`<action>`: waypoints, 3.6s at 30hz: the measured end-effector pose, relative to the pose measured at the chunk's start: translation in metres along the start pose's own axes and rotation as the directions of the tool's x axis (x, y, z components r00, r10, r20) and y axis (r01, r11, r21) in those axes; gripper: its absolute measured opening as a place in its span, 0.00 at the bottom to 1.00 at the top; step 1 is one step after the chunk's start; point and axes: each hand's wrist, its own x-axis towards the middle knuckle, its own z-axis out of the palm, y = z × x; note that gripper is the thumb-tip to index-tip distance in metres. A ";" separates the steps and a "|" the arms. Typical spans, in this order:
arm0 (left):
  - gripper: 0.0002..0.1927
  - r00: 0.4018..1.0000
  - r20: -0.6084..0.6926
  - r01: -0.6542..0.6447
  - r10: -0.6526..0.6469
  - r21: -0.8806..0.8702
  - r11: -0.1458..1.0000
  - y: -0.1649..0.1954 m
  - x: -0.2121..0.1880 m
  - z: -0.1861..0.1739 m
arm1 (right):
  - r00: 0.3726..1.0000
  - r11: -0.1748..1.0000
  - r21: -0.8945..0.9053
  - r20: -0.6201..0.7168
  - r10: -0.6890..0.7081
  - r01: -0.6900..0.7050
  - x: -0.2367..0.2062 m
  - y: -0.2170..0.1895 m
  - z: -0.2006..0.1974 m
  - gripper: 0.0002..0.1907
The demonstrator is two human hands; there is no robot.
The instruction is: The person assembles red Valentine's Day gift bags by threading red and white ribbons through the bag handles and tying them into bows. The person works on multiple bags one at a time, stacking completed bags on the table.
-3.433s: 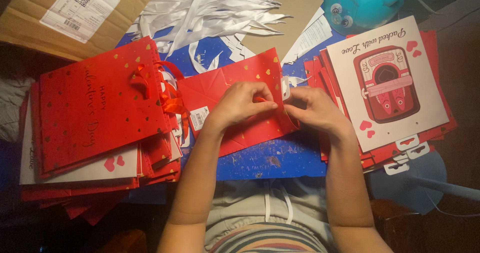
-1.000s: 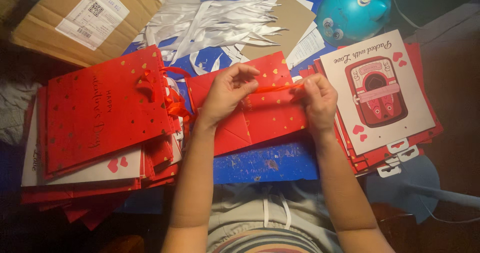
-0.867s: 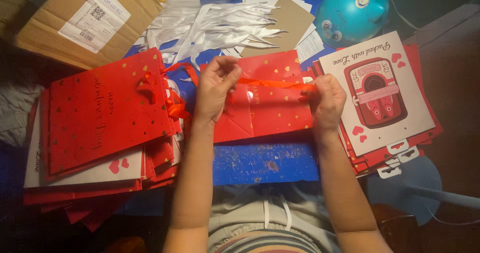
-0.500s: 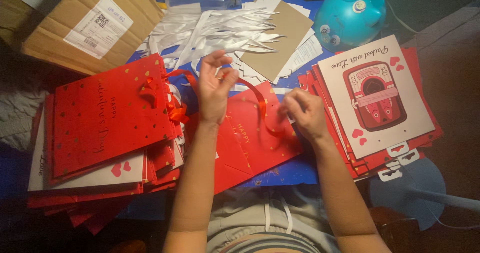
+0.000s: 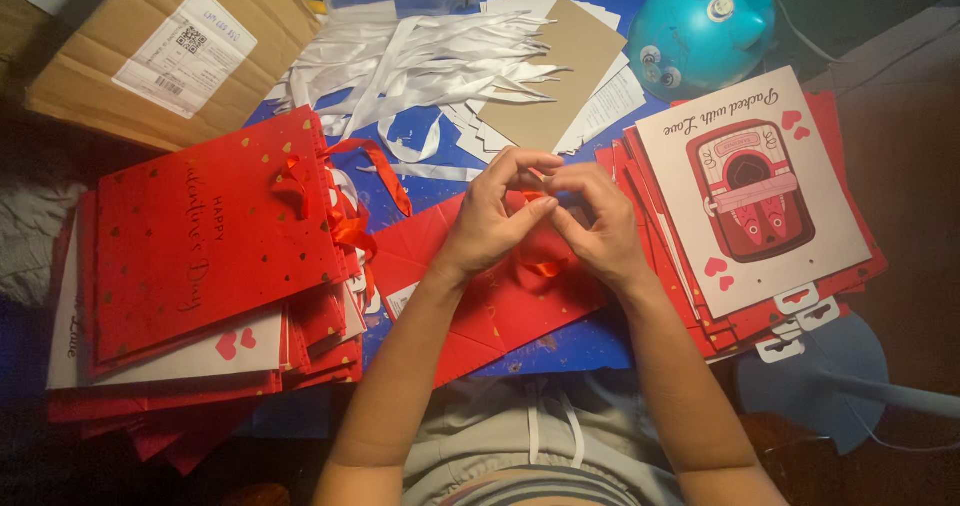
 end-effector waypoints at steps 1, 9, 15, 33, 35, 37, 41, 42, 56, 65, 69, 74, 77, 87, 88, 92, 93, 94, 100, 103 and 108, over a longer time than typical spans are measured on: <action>0.19 1.000 -0.015 0.003 -0.003 0.004 1.000 -0.001 -0.001 0.000 | 0.999 0.999 -0.031 0.026 -0.040 0.041 -0.001 0.002 -0.001 0.07; 0.19 0.957 -0.240 0.073 -0.164 -0.347 0.935 -0.031 0.002 -0.012 | 0.955 0.946 0.145 -0.013 0.296 -0.291 -0.012 0.014 -0.002 0.04; 0.28 0.953 -0.164 0.084 -0.254 -0.662 0.745 -0.028 0.003 -0.009 | 0.994 0.988 0.108 0.034 0.107 -0.110 -0.010 0.011 -0.004 0.05; 0.15 0.928 0.085 0.372 -0.362 -0.194 0.908 -0.016 -0.001 -0.025 | 0.982 0.936 -0.301 -0.033 0.184 -0.186 0.001 0.007 -0.005 0.10; 0.12 0.904 0.005 0.428 -0.428 -0.021 0.903 -0.019 0.000 -0.018 | 0.981 0.936 -0.296 -0.023 0.192 -0.190 0.001 0.009 -0.005 0.10; 0.11 0.901 -0.038 0.434 -0.433 0.065 0.898 -0.020 -0.002 -0.014 | 0.979 0.937 -0.286 -0.017 0.203 -0.200 0.001 0.010 -0.005 0.10; 0.10 0.923 -0.056 0.385 -0.381 0.134 0.913 -0.017 -0.002 -0.010 | 0.974 0.927 -0.304 -0.016 0.228 -0.221 -0.001 0.011 -0.005 0.09; 0.11 0.923 -0.068 0.385 -0.379 0.165 0.908 -0.017 -0.002 -0.010 | 0.974 0.924 -0.313 -0.011 0.228 -0.220 -0.002 0.011 -0.004 0.09; 0.10 0.951 -0.038 0.301 -0.306 0.330 0.895 -0.008 -0.004 -0.001 | 0.848 0.846 0.094 0.140 0.510 -0.525 -0.009 0.029 -0.009 0.11; 0.17 0.845 0.031 0.531 -0.534 0.068 0.844 -0.003 -0.001 -0.012 | 0.867 0.862 0.194 0.289 0.406 -0.468 -0.008 0.022 -0.015 0.16; 0.20 0.856 0.077 0.510 -0.511 0.039 0.859 -0.008 -0.001 -0.016 | 0.883 0.923 -0.007 0.290 0.370 -0.385 -0.004 0.013 -0.009 0.14; 0.18 0.842 0.078 0.533 -0.533 0.033 0.846 -0.014 -0.003 -0.018 | 0.915 0.946 -0.168 0.252 0.315 -0.279 -0.001 0.006 -0.005 0.12; 0.21 0.933 0.038 0.353 -0.357 0.091 0.931 -0.010 -0.002 -0.017 | 0.932 0.951 -0.189 0.225 0.285 -0.245 -0.001 0.001 -0.004 0.12; 0.15 0.956 0.030 0.274 -0.293 0.269 0.923 0.006 0.000 -0.010 | 0.903 0.910 -0.196 0.160 0.398 -0.366 -0.004 -0.005 -0.007 0.12; 0.14 0.956 0.038 0.276 -0.290 0.206 0.939 0.005 -0.001 -0.011 | 0.877 0.885 -0.186 0.154 0.456 -0.428 -0.004 -0.006 -0.007 0.11; 0.10 0.945 0.064 0.326 -0.320 -0.223 0.919 0.005 -0.003 -0.023 | 0.881 0.893 -0.097 0.149 0.449 -0.439 0.000 -0.010 -0.010 0.17; 0.09 0.939 0.073 0.340 -0.337 -0.367 0.866 0.005 -0.002 -0.027 | 0.872 0.884 -0.107 0.149 0.466 -0.455 0.001 -0.011 -0.009 0.17; 0.09 0.949 0.030 0.286 -0.313 -0.492 0.822 0.006 -0.003 -0.031 | 0.864 0.876 -0.117 0.148 0.482 -0.469 0.002 -0.012 -0.008 0.16; 0.12 0.969 -0.086 0.170 -0.230 -0.437 0.883 -0.002 -0.001 -0.032 | 0.931 0.931 -0.131 0.094 0.354 -0.341 -0.003 -0.010 -0.005 0.13; 0.16 0.962 -0.059 0.237 -0.268 -0.313 0.920 -0.013 -0.001 -0.022 | 0.936 0.934 -0.071 -0.027 0.350 -0.351 -0.007 0.000 -0.003 0.08; 0.20 0.900 -0.137 0.312 -0.415 -0.463 0.830 -0.034 0.000 -0.020 | 0.921 0.900 0.365 -0.208 0.329 -0.239 -0.014 0.020 -0.004 0.05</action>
